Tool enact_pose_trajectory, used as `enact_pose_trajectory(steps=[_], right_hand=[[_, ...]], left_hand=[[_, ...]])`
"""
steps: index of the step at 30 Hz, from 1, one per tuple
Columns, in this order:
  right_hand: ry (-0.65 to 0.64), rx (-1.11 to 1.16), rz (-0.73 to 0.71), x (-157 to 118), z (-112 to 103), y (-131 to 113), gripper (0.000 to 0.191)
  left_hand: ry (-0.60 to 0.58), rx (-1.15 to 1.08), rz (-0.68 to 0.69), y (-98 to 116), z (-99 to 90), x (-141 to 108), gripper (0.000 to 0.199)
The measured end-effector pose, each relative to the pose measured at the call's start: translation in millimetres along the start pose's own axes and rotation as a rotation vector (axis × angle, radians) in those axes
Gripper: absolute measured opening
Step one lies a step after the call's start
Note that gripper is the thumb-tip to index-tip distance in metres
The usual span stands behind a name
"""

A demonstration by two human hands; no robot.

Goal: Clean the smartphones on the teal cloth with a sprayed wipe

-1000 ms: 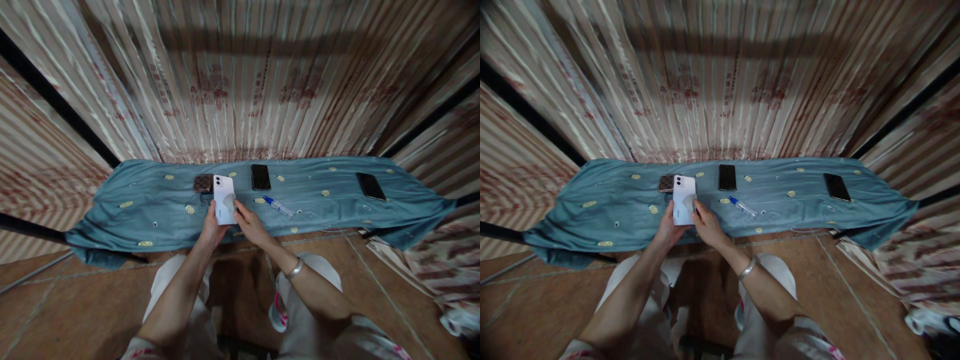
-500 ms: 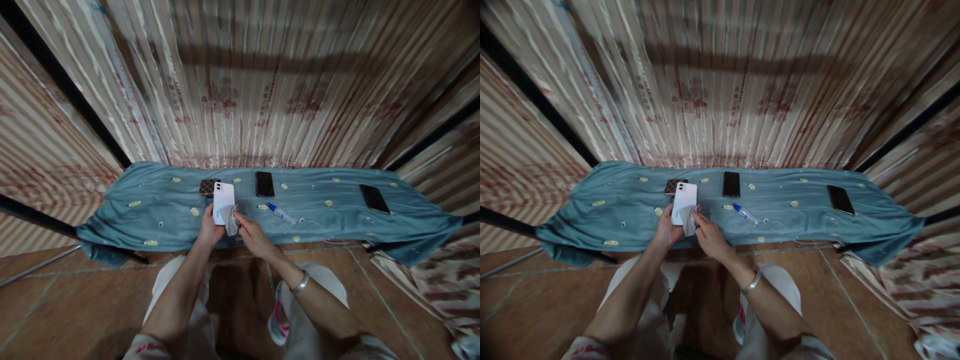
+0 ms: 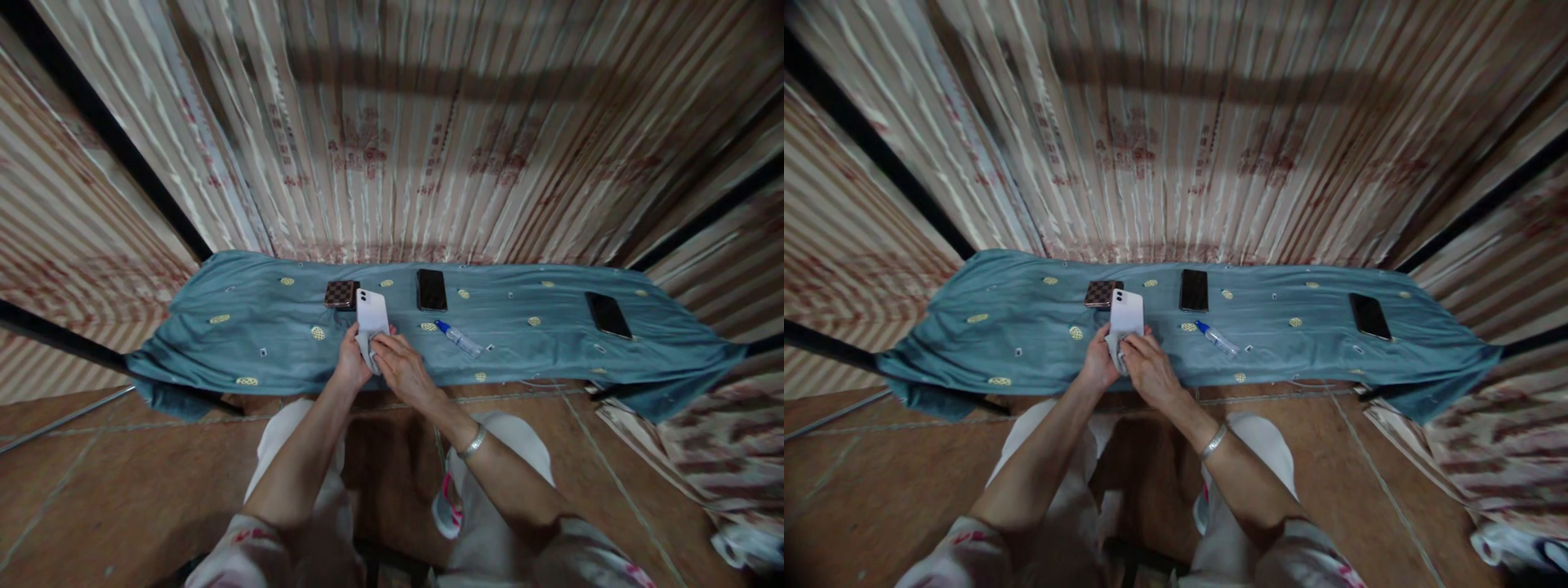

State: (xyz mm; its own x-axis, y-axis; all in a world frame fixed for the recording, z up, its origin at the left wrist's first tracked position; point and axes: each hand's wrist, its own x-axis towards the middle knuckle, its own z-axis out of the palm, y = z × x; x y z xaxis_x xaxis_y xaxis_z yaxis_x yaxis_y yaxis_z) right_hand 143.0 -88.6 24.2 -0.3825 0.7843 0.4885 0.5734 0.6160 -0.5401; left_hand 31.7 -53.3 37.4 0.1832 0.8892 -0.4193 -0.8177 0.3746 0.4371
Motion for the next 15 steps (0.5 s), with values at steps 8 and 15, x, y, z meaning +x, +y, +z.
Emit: enact_pose_trajectory(steps=[8, 15], right_hand=[[0.002, -0.008, -0.030, 6.0, 6.5, -1.7, 0.039], [-0.066, 0.017, -0.043, 8.7, 3.6, -2.8, 0.046]], left_hand=[[0.041, 0.008, 0.055, -3.3, 2.5, 1.3, 0.035], [0.023, 0.050, 0.125, 0.8, 0.6, -5.4, 0.044]])
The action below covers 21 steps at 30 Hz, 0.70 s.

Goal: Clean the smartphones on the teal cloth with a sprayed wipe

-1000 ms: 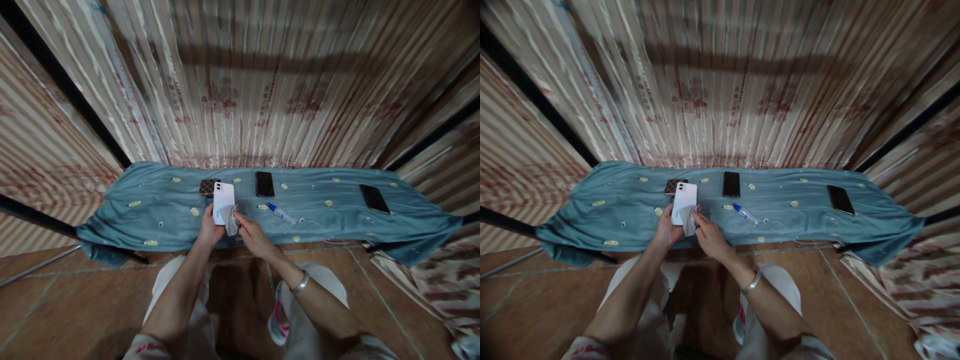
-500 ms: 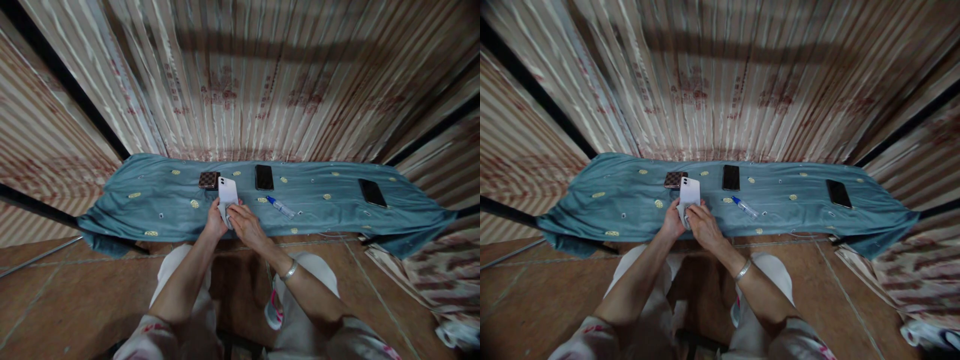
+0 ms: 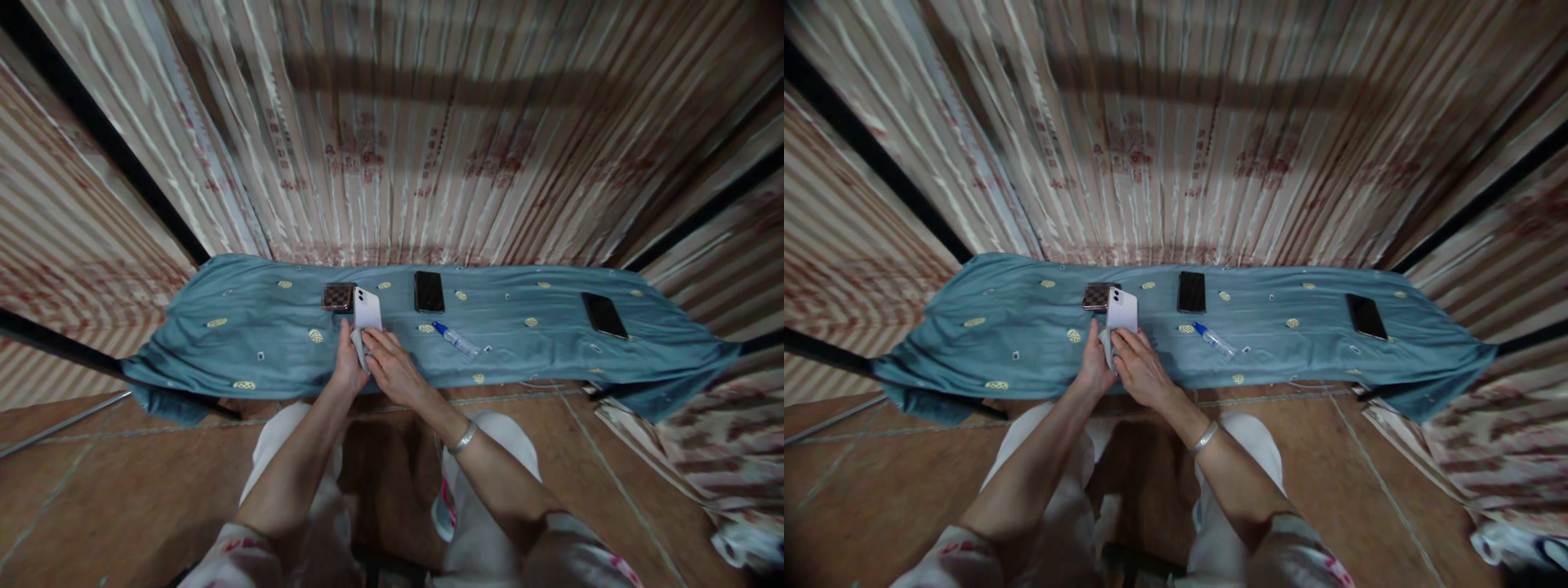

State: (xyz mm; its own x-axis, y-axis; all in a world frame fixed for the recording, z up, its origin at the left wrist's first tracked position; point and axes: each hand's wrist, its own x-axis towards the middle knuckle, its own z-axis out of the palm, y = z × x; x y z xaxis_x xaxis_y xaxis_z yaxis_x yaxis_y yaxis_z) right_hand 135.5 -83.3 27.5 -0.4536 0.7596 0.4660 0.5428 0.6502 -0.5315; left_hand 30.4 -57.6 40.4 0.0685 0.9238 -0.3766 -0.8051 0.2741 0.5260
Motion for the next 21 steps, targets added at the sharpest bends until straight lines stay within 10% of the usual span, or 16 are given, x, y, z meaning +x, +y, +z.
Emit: enact_pose_trajectory(steps=[21], right_hand=[[0.110, -0.088, 0.158, 18, 6, 28, 0.047]], left_hand=[[-0.107, 0.039, 0.095, -12, 5.8, -19, 0.051]])
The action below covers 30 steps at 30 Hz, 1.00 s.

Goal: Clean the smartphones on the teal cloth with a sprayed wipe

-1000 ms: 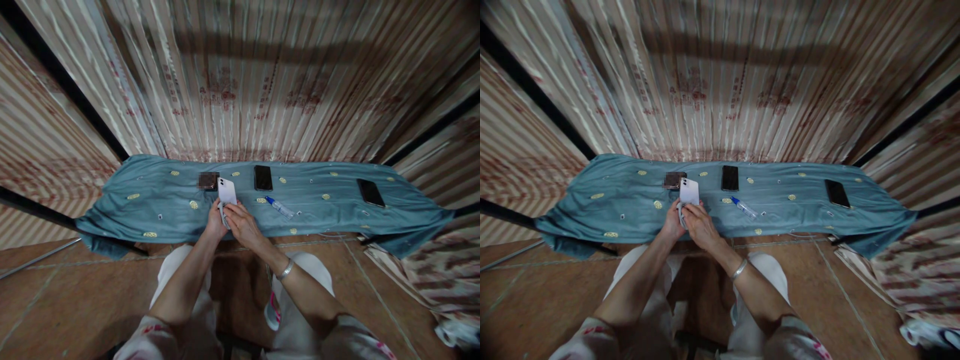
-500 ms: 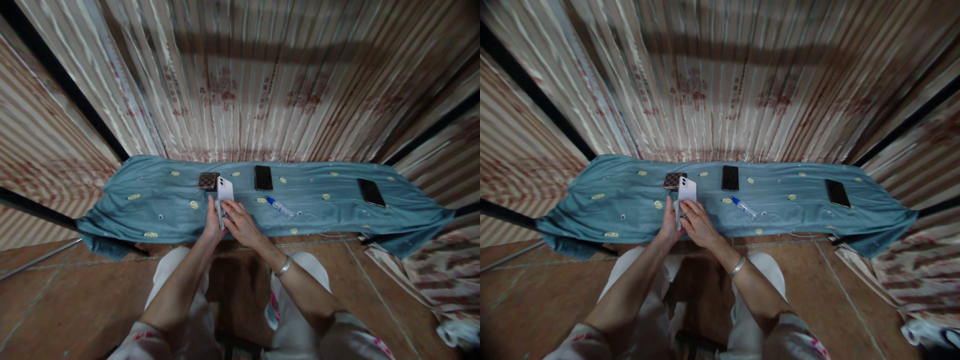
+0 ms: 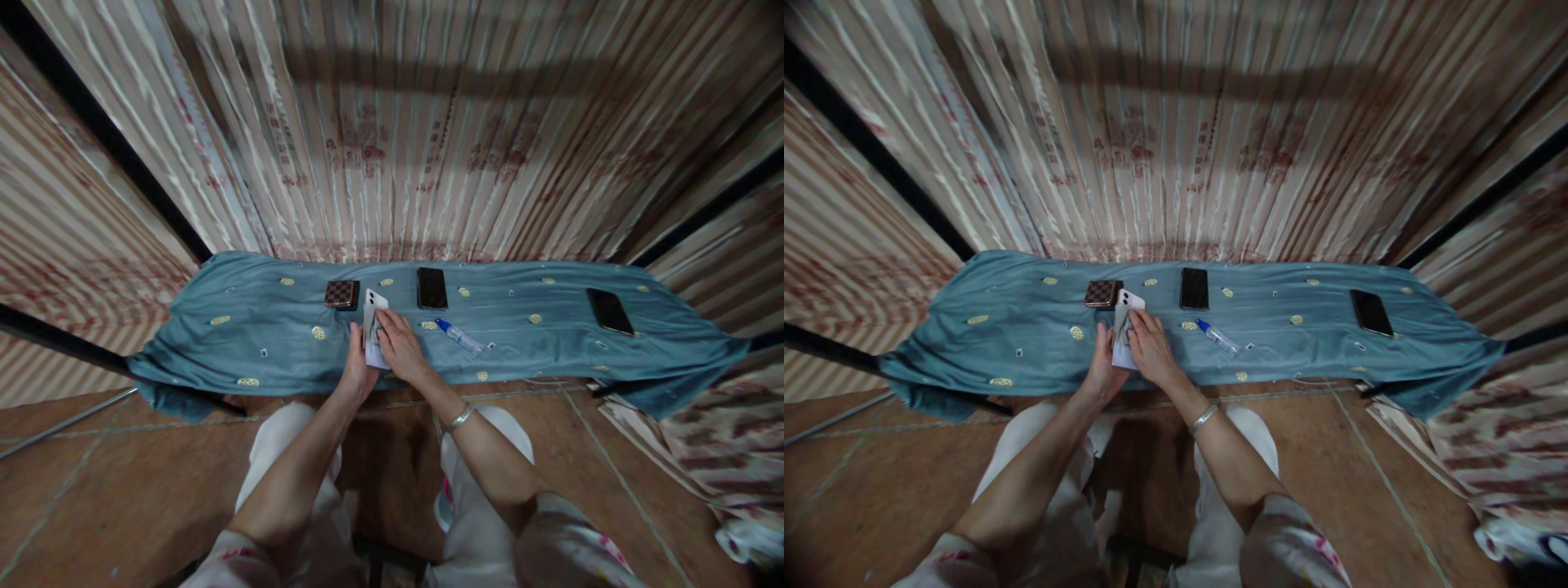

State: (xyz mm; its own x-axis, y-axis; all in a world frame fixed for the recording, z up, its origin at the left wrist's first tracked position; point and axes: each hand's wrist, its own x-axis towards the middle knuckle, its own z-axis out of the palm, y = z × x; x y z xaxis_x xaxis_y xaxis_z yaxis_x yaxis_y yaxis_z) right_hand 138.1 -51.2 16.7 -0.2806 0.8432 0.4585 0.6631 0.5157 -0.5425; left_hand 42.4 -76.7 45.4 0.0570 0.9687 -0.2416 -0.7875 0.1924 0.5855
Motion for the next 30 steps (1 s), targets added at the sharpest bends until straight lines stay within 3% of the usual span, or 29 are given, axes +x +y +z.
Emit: enact_pose_trajectory(steps=[6, 14, 24, 30], right_hand=[[0.014, -0.076, 0.058, 5, 1, 8, 0.047], [0.091, -0.109, 0.111, 11, -5, 21, 0.047], [0.034, -0.071, -0.035, -1, -5, 10, 0.049], [0.002, -0.018, -0.086, -14, -3, -6, 0.050]], left_hand=[[-0.023, 0.050, 0.054, -5, -7.0, 5, 0.045], [-0.020, 0.078, 0.003, -17, -8.1, 1, 0.042], [-0.030, 0.054, 0.038, -9, -11.0, 5, 0.041], [0.039, 0.044, 0.045, 0, -9.6, 7, 0.043]])
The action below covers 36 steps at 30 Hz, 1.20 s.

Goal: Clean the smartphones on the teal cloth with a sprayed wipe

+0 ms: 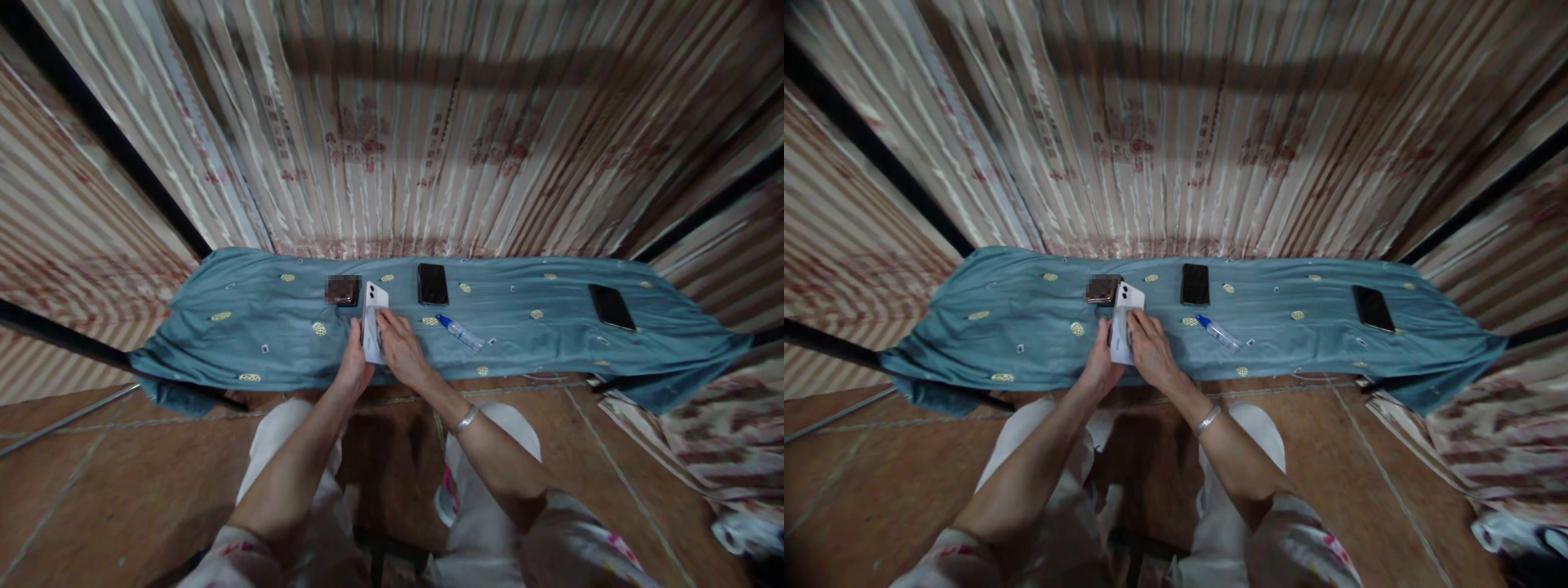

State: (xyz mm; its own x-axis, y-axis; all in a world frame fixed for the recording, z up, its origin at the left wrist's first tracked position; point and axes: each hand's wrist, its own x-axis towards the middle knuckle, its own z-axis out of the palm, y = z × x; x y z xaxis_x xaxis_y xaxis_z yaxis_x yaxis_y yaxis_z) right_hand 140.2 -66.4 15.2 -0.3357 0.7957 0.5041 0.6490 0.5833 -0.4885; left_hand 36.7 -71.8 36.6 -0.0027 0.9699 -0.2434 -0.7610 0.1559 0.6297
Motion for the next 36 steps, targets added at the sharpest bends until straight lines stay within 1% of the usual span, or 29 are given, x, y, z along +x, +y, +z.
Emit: enact_pose_trajectory(steps=[7, 10, 12, 13, 15, 17, 19, 21, 24, 27, 29, 32, 34, 36], right_hand=[[-0.056, 0.046, -0.070, -15, 0, -23, 0.049], [-0.089, 0.065, -0.089, -21, 1, -29, 0.048], [-0.096, 0.105, -0.077, -25, 3, -30, 0.047], [-0.089, 0.137, -0.057, -26, 4, -29, 0.046], [-0.057, 0.234, 0.018, -28, 7, -26, 0.044], [-0.017, 0.372, 0.125, -26, 10, -20, 0.041], [0.024, 0.542, 0.245, -22, 11, -14, 0.040], [0.063, 0.739, 0.373, -16, 9, -9, 0.040], [0.111, 1.039, 0.550, -6, 0, -5, 0.038], [0.172, 1.234, 0.644, 1, -14, -4, 0.036], [0.206, 1.284, 0.680, 3, -22, -4, 0.037], [0.221, 1.287, 0.724, 4, -28, -1, 0.038], [0.221, 1.266, 0.731, 3, -29, 2, 0.038], [0.228, 1.231, 0.719, 3, -30, 4, 0.036]], left_hand=[[0.073, 0.025, -0.009, 10, -5.3, 6, 0.042], [0.089, 0.075, -0.054, 12, -8.2, 10, 0.048], [0.111, 0.118, -0.056, 11, -10.0, 13, 0.051], [0.118, 0.148, -0.031, 10, -10.8, 13, 0.050], [0.116, 0.238, 0.075, 8, -12.2, 14, 0.041], [0.082, 0.361, 0.195, 5, -13.2, 14, 0.032], [0.052, 0.491, 0.280, 2, -13.6, 12, 0.027], [0.024, 0.601, 0.328, -2, -12.9, 10, 0.026], [-0.075, 0.738, 0.397, -7, -9.7, 6, 0.032], [-0.142, 0.834, 0.465, -8, -5.4, 0, 0.036], [-0.144, 0.876, 0.474, -8, -3.5, -3, 0.040], [-0.166, 0.963, 0.497, -8, -2.7, -6, 0.048], [-0.195, 1.016, 0.519, -8, -3.0, -7, 0.054], [-0.217, 1.024, 0.517, -7, -3.2, -9, 0.060]])
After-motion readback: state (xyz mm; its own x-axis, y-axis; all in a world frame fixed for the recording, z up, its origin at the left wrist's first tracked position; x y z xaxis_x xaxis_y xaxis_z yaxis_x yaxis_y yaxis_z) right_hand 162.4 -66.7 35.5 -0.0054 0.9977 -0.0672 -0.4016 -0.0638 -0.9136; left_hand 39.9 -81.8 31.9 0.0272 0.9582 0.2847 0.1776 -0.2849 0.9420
